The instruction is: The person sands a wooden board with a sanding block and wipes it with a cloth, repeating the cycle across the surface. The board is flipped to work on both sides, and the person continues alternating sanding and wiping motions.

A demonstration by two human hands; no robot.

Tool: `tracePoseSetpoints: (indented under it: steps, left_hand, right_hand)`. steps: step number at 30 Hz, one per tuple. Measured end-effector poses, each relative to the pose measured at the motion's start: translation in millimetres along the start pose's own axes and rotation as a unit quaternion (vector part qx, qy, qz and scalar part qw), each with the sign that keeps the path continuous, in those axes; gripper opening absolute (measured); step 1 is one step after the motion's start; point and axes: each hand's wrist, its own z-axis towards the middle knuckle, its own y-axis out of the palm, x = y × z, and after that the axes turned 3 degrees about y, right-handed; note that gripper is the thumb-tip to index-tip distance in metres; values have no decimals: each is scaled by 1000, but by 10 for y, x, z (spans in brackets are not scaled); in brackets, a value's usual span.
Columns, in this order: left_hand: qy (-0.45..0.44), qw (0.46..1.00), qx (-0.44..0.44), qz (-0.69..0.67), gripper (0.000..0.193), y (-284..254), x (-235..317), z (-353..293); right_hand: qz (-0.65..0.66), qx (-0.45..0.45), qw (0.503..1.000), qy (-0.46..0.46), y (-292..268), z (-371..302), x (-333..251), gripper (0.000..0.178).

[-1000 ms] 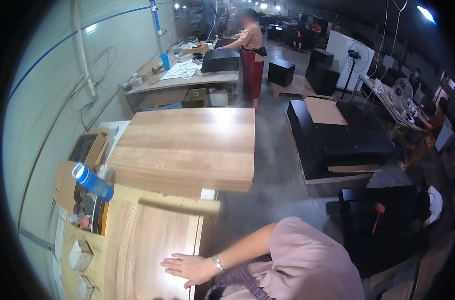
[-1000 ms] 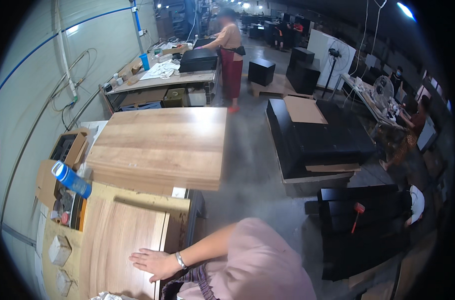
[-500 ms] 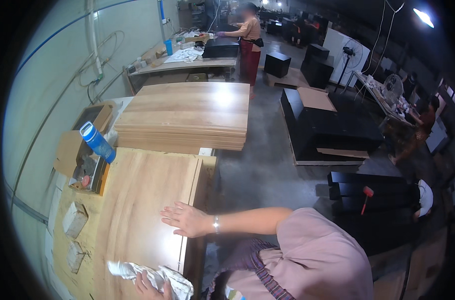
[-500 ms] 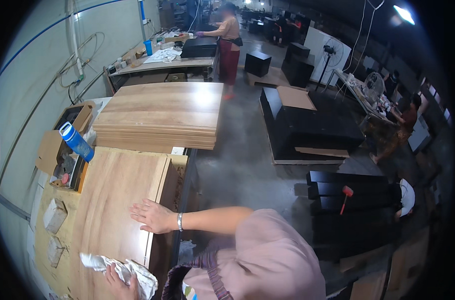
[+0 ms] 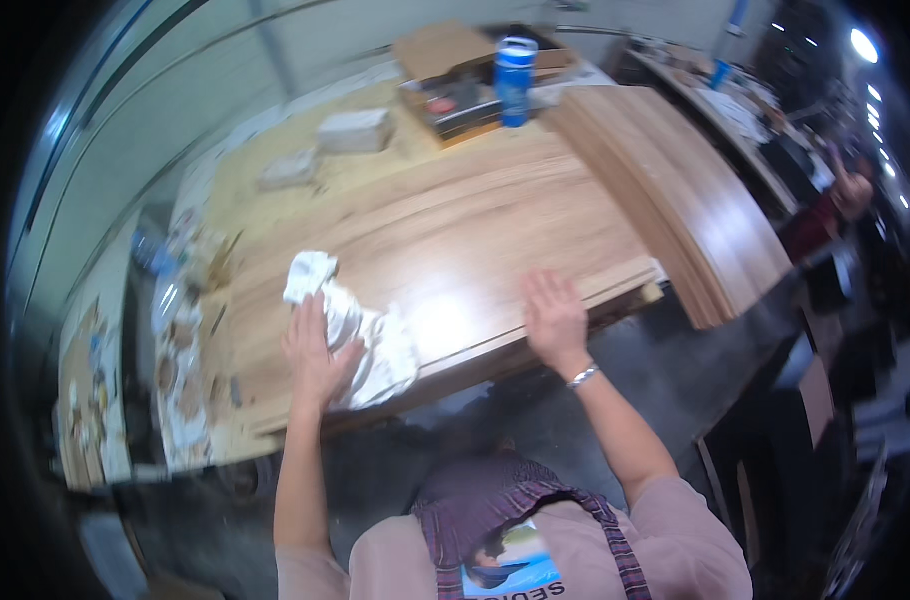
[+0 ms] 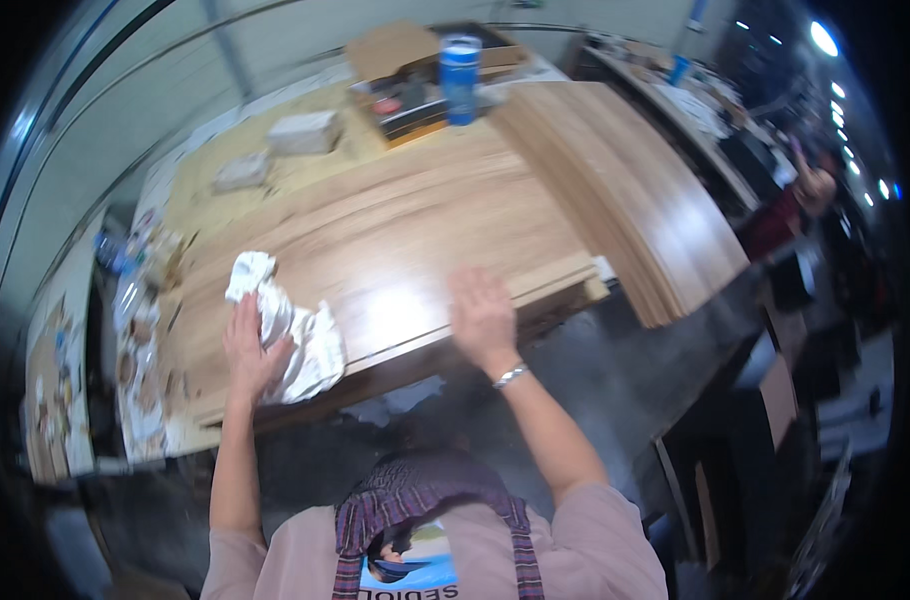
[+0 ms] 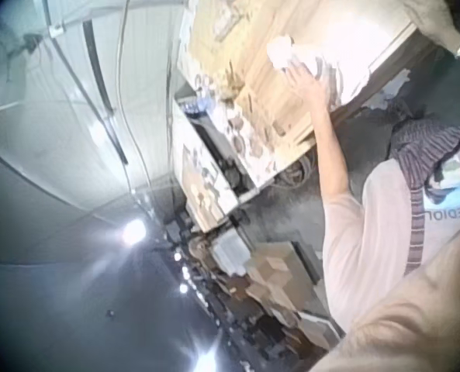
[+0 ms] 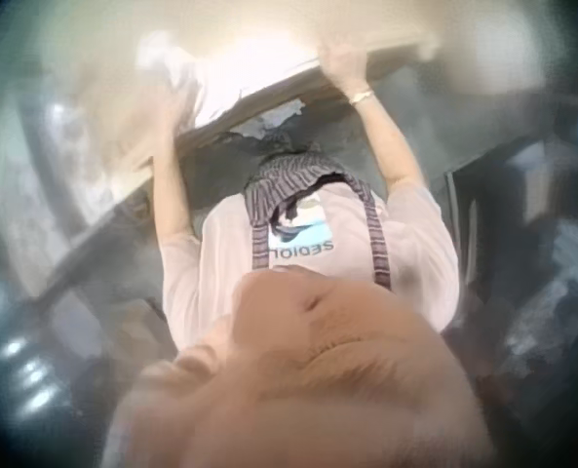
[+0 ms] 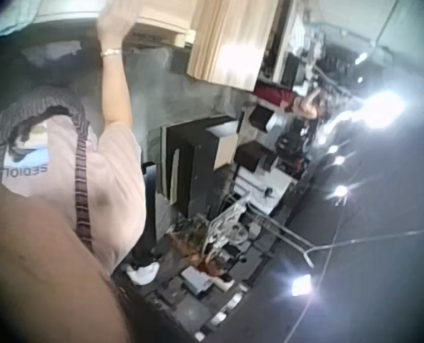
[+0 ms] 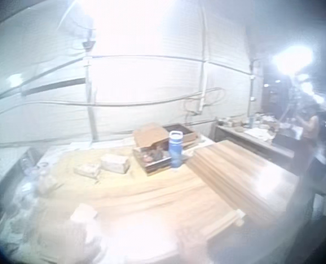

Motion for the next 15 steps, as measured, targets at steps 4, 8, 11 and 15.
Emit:
tracePoseSetpoints:
  steps: [4, 8, 11, 15]
  left_hand:
    - [-125, 974, 172, -79, 67, -799, -234, -345]
    - [-294, 879, 341, -157, 42, -1296, -898, -1012]
    - [-367, 873, 310, -81, 27, -1356, -1484, -1682]
    - [-386, 898, 192, -90, 26, -976, -1919, -2015]
  right_hand:
    - [-44, -13, 999, -18, 47, -41, 75, 50]
    - [-57, -27, 998, -21, 93, -79, 136, 49]
    - [-61, -40, 997, -23, 97, -91, 104, 49]
    - [-68, -47, 997, -9, 117, -129, -39, 53]
